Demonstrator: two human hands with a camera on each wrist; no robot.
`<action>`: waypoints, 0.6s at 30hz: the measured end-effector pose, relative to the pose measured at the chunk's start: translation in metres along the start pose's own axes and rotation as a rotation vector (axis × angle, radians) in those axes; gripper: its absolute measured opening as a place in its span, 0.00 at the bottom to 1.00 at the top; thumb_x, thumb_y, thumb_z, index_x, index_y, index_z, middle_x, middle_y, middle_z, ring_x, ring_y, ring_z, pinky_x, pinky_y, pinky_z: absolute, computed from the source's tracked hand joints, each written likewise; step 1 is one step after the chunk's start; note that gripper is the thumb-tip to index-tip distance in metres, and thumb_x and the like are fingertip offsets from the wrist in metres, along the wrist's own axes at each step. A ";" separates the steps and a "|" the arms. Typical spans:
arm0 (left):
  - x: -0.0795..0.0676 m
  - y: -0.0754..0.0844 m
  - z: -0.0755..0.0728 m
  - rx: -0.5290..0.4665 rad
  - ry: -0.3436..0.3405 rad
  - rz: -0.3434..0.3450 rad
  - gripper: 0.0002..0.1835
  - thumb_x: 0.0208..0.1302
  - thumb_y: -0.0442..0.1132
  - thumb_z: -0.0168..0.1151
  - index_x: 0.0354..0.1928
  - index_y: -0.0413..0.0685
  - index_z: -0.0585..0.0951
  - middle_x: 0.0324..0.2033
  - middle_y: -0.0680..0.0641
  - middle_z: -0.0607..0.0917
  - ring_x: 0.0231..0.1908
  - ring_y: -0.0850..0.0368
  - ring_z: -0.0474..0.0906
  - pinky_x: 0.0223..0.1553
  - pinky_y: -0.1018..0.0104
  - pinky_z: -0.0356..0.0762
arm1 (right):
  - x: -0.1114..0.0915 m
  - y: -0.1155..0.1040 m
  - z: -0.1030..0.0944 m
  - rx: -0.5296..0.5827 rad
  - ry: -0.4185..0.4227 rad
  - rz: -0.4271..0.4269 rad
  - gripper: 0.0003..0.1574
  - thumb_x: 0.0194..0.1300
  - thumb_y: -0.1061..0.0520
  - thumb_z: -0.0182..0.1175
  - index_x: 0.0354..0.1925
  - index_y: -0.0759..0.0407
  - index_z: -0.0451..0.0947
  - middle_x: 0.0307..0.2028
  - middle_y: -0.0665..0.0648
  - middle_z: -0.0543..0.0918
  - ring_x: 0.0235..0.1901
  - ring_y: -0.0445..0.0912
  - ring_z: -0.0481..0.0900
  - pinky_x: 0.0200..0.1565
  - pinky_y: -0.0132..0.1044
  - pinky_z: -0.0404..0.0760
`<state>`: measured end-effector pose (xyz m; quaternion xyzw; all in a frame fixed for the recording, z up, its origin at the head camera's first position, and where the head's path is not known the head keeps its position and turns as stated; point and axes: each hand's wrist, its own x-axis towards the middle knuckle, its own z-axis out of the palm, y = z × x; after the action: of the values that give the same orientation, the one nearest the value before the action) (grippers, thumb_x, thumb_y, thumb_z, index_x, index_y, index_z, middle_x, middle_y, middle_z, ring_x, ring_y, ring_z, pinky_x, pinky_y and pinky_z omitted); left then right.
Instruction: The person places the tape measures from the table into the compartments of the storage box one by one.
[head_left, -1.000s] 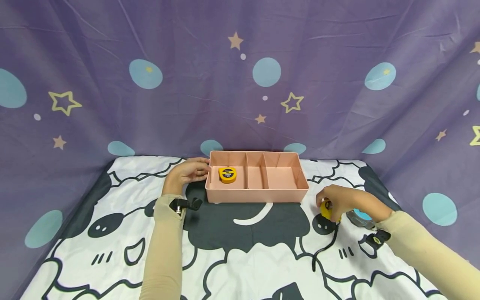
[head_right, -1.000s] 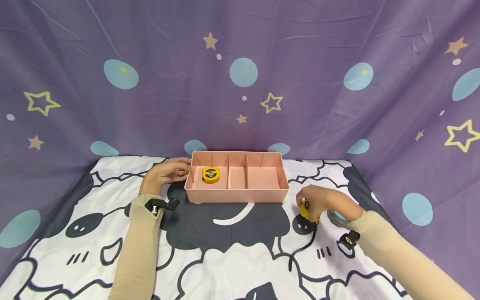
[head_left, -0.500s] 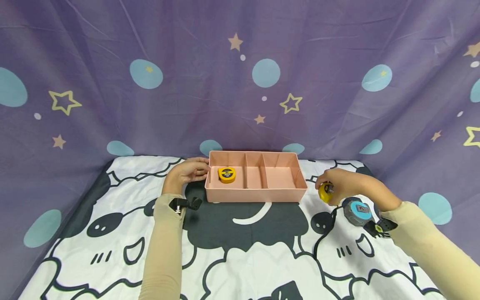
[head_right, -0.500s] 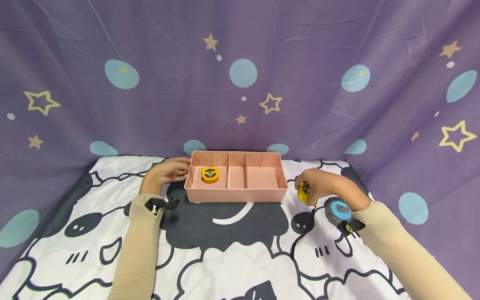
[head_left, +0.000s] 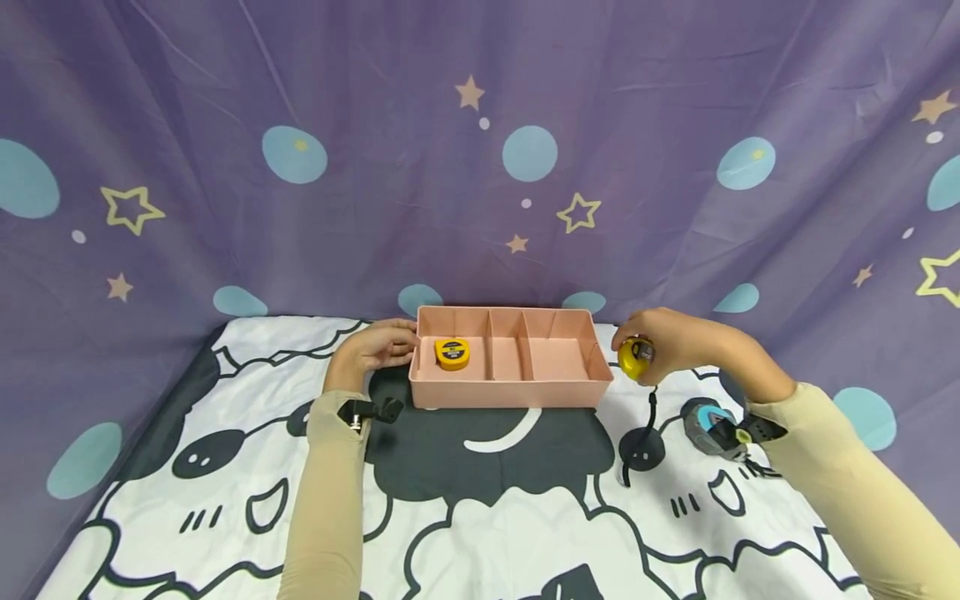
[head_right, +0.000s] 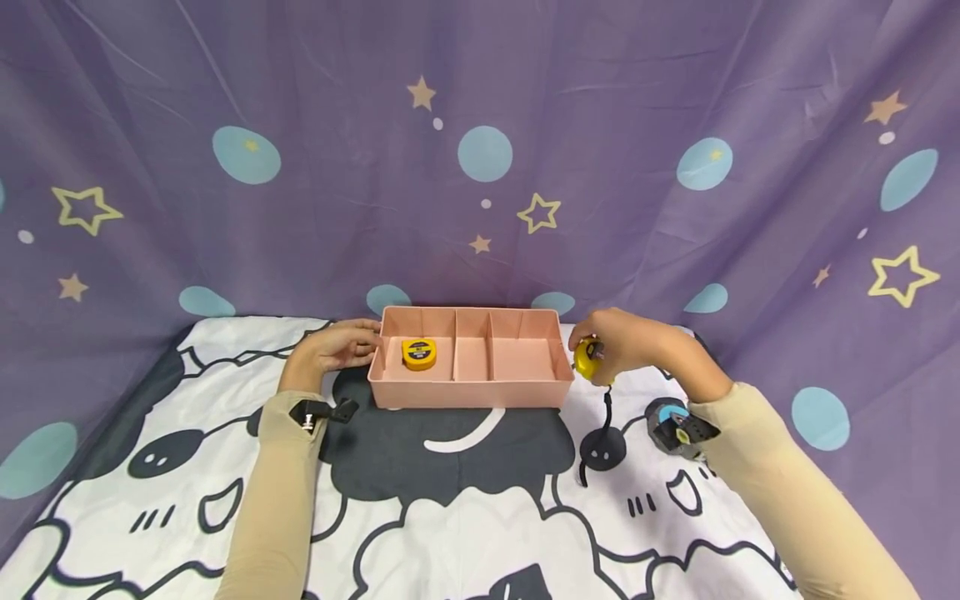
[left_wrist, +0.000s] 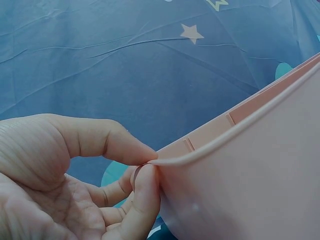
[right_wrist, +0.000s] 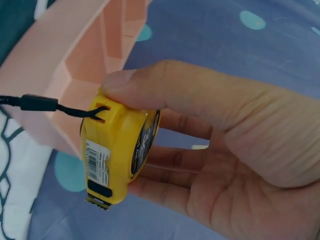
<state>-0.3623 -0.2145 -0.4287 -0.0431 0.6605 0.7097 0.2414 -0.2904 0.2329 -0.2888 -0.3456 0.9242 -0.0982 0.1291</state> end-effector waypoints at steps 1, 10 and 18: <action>0.000 0.000 0.000 0.002 0.002 -0.001 0.26 0.70 0.27 0.55 0.69 0.35 0.64 0.35 0.55 0.85 0.37 0.64 0.83 0.40 0.73 0.86 | 0.001 -0.002 -0.002 -0.001 0.010 -0.004 0.31 0.40 0.65 0.75 0.48 0.61 0.84 0.42 0.56 0.83 0.39 0.47 0.76 0.39 0.37 0.80; -0.002 0.001 -0.001 0.000 0.021 0.001 0.27 0.70 0.27 0.55 0.70 0.35 0.64 0.35 0.54 0.84 0.36 0.63 0.82 0.38 0.74 0.85 | 0.013 -0.014 -0.017 -0.009 0.071 -0.078 0.29 0.43 0.65 0.75 0.49 0.58 0.84 0.42 0.56 0.82 0.37 0.46 0.75 0.37 0.36 0.80; -0.002 -0.002 0.001 -0.013 0.012 0.011 0.27 0.70 0.26 0.55 0.69 0.34 0.64 0.33 0.55 0.84 0.35 0.63 0.82 0.37 0.74 0.85 | 0.023 -0.026 -0.025 0.002 0.130 -0.097 0.29 0.45 0.64 0.76 0.50 0.56 0.84 0.43 0.56 0.82 0.37 0.47 0.75 0.37 0.38 0.79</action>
<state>-0.3591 -0.2142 -0.4295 -0.0453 0.6575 0.7151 0.2329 -0.2990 0.2002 -0.2615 -0.3828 0.9128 -0.1275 0.0641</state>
